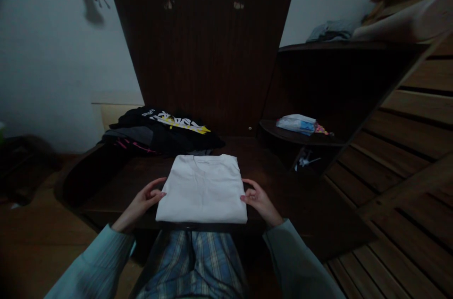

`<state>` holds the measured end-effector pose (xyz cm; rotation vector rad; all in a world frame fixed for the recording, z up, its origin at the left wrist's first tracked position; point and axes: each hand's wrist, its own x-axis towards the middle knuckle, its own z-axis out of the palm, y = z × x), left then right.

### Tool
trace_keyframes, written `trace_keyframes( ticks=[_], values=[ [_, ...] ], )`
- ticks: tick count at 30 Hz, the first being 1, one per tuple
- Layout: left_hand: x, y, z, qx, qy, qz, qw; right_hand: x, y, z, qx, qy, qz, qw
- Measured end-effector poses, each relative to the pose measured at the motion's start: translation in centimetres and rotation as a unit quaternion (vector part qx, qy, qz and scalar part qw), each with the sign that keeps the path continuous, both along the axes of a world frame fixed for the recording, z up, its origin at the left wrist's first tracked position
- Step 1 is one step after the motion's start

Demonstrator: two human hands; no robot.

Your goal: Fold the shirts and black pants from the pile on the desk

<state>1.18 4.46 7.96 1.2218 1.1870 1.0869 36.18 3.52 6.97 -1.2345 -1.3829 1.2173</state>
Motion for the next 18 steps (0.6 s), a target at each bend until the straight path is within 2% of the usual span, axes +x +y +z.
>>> trace_keyframes(
  ticks=[6, 12, 15, 18],
  values=[
    [-0.1, -0.2, 0.6, -0.016, -0.021, -0.008, 1.000, 0.2, 0.1, -0.3, -0.006, 0.005, -0.010, 1.000],
    [-0.2, -0.1, 0.1, 0.003, -0.041, 0.001, 0.999, 0.1, 0.0, -0.4, -0.005, -0.006, -0.023, 1.000],
    [-0.3, -0.1, -0.4, 0.032, -0.004, 0.019, 0.999, 0.2, 0.1, -0.5, 0.003, -0.017, -0.032, 0.999],
    [-0.1, -0.5, -0.9, 0.081, 0.076, 0.048, 0.993, 0.2, 0.2, -0.8, 0.008, -0.031, -0.033, 0.999]
  ],
)
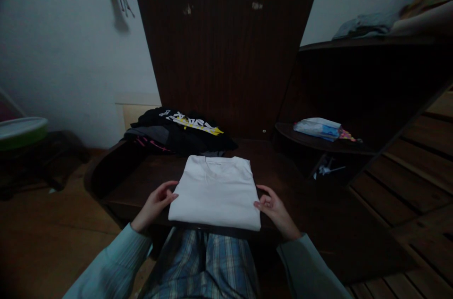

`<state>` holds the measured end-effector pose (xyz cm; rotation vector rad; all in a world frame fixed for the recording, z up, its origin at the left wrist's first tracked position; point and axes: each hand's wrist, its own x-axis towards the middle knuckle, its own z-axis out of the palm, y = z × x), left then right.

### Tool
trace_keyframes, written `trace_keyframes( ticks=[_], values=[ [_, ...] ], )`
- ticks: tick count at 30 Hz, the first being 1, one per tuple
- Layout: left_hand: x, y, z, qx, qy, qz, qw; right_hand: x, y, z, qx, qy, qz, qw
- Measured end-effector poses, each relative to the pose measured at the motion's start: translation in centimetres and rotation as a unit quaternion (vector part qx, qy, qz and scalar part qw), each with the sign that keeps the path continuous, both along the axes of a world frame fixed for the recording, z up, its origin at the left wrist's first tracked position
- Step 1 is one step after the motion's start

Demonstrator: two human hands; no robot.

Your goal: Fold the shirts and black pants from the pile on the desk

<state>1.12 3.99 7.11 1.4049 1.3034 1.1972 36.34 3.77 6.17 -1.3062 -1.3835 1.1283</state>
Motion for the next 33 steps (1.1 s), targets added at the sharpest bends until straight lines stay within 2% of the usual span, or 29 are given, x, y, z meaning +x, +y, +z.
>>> trace_keyframes(
  ticks=[3, 5, 13, 20, 27, 30, 33],
  values=[
    [0.2, -0.7, -0.1, 0.019, 0.080, 0.016, 0.996, -0.2, 0.0, -0.2, -0.003, -0.008, -0.007, 1.000],
    [0.3, -1.3, 0.0, 0.010, 0.100, 0.008, 0.995, -0.4, -0.3, -0.2, -0.015, -0.007, -0.006, 1.000],
    [-0.5, -1.9, 0.0, -0.049, 0.019, -0.065, 0.997, -0.2, -1.4, 0.8, -0.054, 0.016, 0.063, 0.996],
    [-0.1, -1.6, 0.3, -0.039, -0.039, -0.032, 0.998, 0.0, -1.0, 0.5, -0.045, 0.031, 0.061, 0.997],
    [0.4, -1.5, 0.1, -0.025, -0.043, -0.005, 0.999, -0.1, -1.0, 0.6, -0.049, 0.031, 0.040, 0.997],
    [0.2, -1.6, -0.1, -0.029, -0.030, -0.021, 0.999, -0.2, -1.2, 0.5, -0.051, 0.011, 0.037, 0.998],
    [-0.4, -2.1, 0.0, -0.055, -0.030, -0.069, 0.996, 0.0, -1.8, 0.8, -0.063, 0.006, 0.062, 0.996]
  ],
)
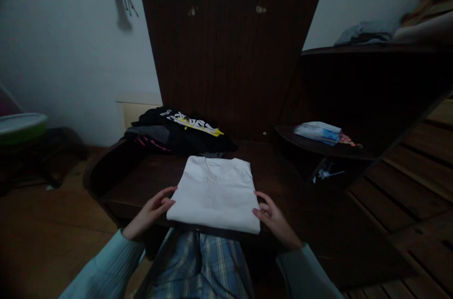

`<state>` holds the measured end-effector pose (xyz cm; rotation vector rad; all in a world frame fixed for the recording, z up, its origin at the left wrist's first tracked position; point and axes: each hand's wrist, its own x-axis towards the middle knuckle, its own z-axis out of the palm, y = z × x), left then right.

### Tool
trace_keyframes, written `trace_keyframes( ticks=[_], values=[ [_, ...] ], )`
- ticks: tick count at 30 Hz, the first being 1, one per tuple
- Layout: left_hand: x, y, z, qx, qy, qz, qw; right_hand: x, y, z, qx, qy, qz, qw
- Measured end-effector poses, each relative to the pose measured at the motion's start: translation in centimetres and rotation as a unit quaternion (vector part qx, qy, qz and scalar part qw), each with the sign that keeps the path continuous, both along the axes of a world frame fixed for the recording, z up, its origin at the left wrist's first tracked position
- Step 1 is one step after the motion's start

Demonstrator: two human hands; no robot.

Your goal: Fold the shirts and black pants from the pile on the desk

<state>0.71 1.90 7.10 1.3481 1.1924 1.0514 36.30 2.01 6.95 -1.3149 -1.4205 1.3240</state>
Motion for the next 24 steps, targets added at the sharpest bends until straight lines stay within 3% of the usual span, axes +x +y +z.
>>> trace_keyframes(
  ticks=[5, 13, 20, 24],
  values=[
    [-0.9, -0.7, 0.4, -0.027, -0.011, -0.072, 0.997, 0.6, -0.5, 0.7, -0.012, -0.032, 0.080, 0.996],
    [-0.4, -0.5, 0.6, -0.009, -0.024, 0.013, 1.000, 0.6, 0.0, 0.6, -0.006, -0.030, 0.046, 0.998],
    [-0.3, -0.7, 0.4, 0.032, 0.031, 0.017, 0.999, 0.3, -0.3, 0.6, 0.012, -0.047, 0.040, 0.998],
    [-0.3, -1.0, 0.0, 0.056, 0.087, -0.001, 0.995, 0.5, -0.6, -0.2, 0.054, -0.134, 0.024, 0.989]
  ],
)
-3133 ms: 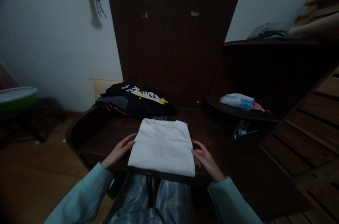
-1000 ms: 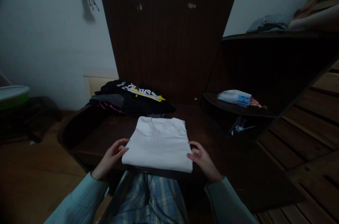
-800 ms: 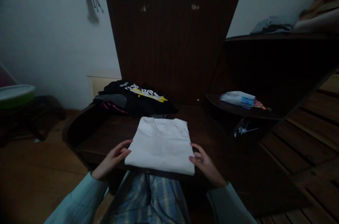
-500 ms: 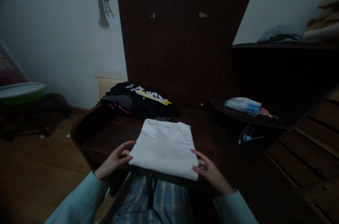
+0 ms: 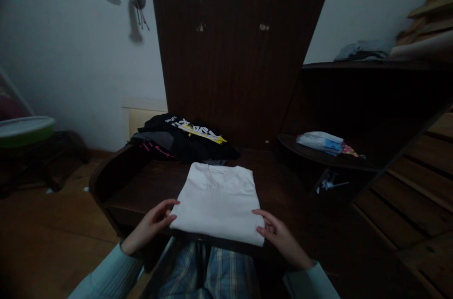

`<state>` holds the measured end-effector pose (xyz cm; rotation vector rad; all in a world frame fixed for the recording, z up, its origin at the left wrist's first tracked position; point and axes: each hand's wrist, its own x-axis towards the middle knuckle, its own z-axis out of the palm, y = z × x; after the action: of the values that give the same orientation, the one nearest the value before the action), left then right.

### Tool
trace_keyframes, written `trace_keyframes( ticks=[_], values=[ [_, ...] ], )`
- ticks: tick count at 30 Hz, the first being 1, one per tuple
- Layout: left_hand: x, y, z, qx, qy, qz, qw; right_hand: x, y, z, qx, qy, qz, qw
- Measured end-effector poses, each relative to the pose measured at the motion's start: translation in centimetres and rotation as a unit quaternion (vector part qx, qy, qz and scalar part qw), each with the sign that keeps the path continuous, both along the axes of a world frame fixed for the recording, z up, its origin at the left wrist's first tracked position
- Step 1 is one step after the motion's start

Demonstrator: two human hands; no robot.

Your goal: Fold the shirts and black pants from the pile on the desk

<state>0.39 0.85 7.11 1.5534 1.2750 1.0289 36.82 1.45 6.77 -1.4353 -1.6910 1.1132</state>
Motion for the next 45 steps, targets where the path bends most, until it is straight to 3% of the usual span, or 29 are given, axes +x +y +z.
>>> trace_keyframes(
  ticks=[3, 7, 10, 13, 18, 23, 37, 45],
  values=[
    [0.1, 0.3, 0.3, 0.029, 0.048, 0.025, 0.998, 0.2, -0.2, 0.0, 0.062, -0.082, -0.024, 0.994],
    [0.9, 1.1, 1.4, 0.140, 0.131, 0.098, 0.976, -0.5, -0.1, 0.7, 0.162, -0.147, -0.073, 0.973],
    [2.3, 1.3, 1.7, 0.201, 0.207, 0.057, 0.956, -2.1, 0.1, 0.6, 0.237, -0.201, -0.082, 0.947],
    [3.7, 1.3, 0.8, 0.216, 0.291, 0.007, 0.932, -3.8, 0.2, -0.7, 0.283, -0.258, -0.023, 0.923],
    [4.5, 1.4, -1.7, 0.205, 0.381, 0.019, 0.901, -4.8, -0.1, -3.2, 0.278, -0.312, -0.003, 0.909],
    [4.2, 1.7, -2.8, 0.230, 0.390, 0.035, 0.891, -4.6, -0.2, -3.7, 0.305, -0.299, -0.021, 0.904],
    [4.3, 2.3, -3.4, 0.246, 0.373, 0.036, 0.894, -4.9, -0.4, -3.6, 0.314, -0.289, -0.034, 0.904],
    [3.8, 2.1, -2.0, 0.199, 0.321, -0.040, 0.925, -4.7, -0.4, -3.8, 0.307, -0.285, -0.036, 0.907]
  ],
)
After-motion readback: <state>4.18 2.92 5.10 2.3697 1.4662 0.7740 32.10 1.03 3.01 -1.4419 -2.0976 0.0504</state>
